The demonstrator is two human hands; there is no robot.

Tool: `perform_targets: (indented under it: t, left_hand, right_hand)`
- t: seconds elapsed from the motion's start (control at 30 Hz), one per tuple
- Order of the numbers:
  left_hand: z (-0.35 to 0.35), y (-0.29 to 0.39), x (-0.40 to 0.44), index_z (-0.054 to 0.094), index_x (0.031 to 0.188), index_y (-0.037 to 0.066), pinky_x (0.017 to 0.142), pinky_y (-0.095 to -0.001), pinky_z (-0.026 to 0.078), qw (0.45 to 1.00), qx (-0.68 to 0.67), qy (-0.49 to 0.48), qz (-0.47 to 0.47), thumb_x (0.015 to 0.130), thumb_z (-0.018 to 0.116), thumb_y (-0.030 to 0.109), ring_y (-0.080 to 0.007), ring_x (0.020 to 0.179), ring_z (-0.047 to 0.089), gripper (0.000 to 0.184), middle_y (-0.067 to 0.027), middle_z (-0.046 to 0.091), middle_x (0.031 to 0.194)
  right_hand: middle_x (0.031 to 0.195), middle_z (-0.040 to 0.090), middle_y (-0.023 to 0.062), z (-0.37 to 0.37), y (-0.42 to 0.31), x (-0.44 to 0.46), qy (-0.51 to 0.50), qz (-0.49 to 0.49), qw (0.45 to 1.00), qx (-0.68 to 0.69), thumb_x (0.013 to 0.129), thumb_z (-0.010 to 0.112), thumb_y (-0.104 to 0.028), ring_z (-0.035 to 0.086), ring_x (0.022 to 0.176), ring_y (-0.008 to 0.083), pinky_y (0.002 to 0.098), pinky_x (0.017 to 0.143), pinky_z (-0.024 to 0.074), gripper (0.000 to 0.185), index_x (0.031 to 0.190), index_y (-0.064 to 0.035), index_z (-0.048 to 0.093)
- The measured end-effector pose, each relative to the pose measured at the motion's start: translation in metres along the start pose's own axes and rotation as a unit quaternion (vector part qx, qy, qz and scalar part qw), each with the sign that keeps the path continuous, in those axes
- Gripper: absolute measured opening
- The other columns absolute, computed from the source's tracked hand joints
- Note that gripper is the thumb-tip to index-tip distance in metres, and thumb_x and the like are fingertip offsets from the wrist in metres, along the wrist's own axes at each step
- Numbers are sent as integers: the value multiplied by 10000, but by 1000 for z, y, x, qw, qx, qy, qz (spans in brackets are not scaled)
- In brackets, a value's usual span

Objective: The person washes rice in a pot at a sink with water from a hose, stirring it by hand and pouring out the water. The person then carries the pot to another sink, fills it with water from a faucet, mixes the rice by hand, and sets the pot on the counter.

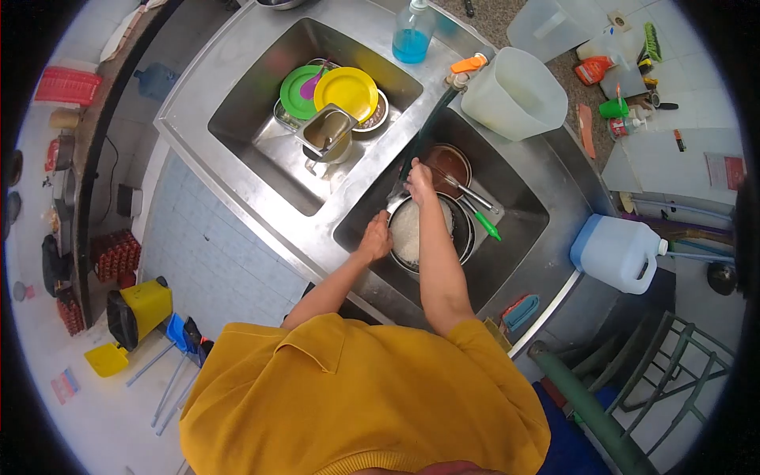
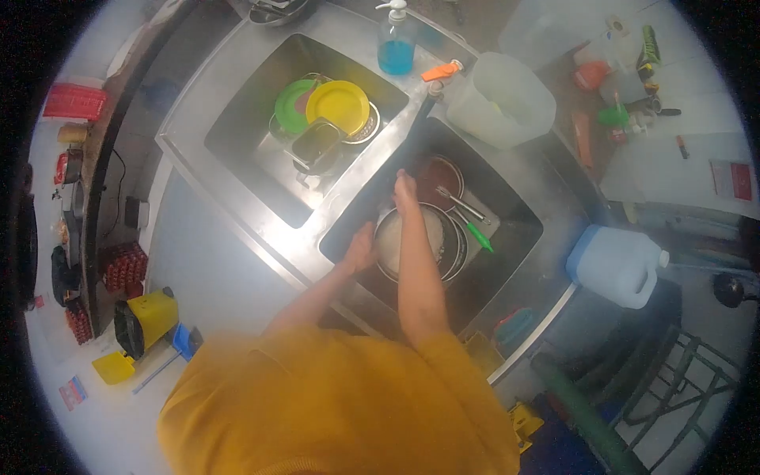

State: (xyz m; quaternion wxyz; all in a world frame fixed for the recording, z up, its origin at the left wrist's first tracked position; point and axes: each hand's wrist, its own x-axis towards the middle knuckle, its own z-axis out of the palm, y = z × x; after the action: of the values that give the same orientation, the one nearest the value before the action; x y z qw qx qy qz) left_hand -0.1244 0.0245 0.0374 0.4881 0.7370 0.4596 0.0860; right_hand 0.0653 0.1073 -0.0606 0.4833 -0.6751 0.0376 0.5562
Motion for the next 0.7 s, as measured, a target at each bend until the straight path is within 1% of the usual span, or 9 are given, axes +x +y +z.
perform_targets:
  t: [0.03,0.13,0.2,0.3,0.37,0.4,0.6,0.67,0.7]
  left_hand:
    - [2,-3,0,415,1114,-23,872,-538,430,1000,-4,-1,1,782,510,-34,-498,1021,531,346,-317,532,1082]
    - [3,-6,1,427,1104,-26,880,-536,432,1000,-16,2,7,780,512,-30,-492,1024,535,336,-321,538,1075]
    - [-1,-1,2,440,1091,-27,887,-533,434,1000,-12,-5,-22,779,512,-28,-487,1023,540,320,-322,545,1069]
    - [-1,0,4,449,1107,-28,896,-523,438,999,0,-12,-31,775,510,-31,-476,1034,542,338,-314,554,1077]
    - [0,-3,5,449,1117,-28,902,-517,438,999,5,-14,-41,774,508,-31,-474,1040,541,347,-311,556,1081]
    - [2,-6,6,450,1128,-27,908,-512,437,999,1,-9,-38,777,504,-30,-473,1046,540,355,-311,555,1087]
    - [4,-7,4,441,1194,-10,920,-512,433,1000,9,-8,-23,787,492,-25,-480,1065,532,411,-311,546,1118]
    - [4,-5,4,427,1239,8,930,-517,431,999,16,-25,-28,785,494,-26,-481,1070,528,461,-312,536,1140]
    - [3,-4,4,427,1239,8,930,-517,431,999,18,-26,-28,785,494,-26,-481,1070,528,461,-312,536,1140]
  right_hand:
    - [957,655,111,-1,-19,-39,-60,-16,998,0,1018,392,-303,603,880,239,506,899,439,330,1053,-32,578]
    - [988,659,135,-14,-24,-63,-127,-19,991,-40,1016,391,-249,631,895,242,447,843,492,298,1067,-11,563]
    - [998,660,159,-18,-34,-96,-127,-30,990,-57,1008,404,-207,653,892,250,399,793,523,270,1067,6,558]
    - [988,667,131,-31,-41,-127,-100,-40,994,-16,998,435,-187,659,862,219,366,754,523,230,1087,-19,563]
    - [1002,674,84,-52,-35,-127,-64,-79,991,-88,984,485,-196,656,861,177,341,730,501,203,1102,-52,566]
    - [1046,674,39,-63,-30,-122,-90,-90,988,-93,972,525,-221,645,888,138,314,731,462,223,1144,-86,569]
    - [1095,670,32,-71,-7,-140,-107,-98,989,13,957,562,-207,626,966,129,301,766,432,280,1215,-99,559]
    - [1097,665,37,-73,6,-135,-129,-70,982,120,946,581,-193,630,970,138,338,786,456,288,1216,-95,557]
    - [1103,657,40,-75,12,-132,-123,-72,979,143,939,571,-166,629,991,154,396,838,473,275,1201,-85,562]
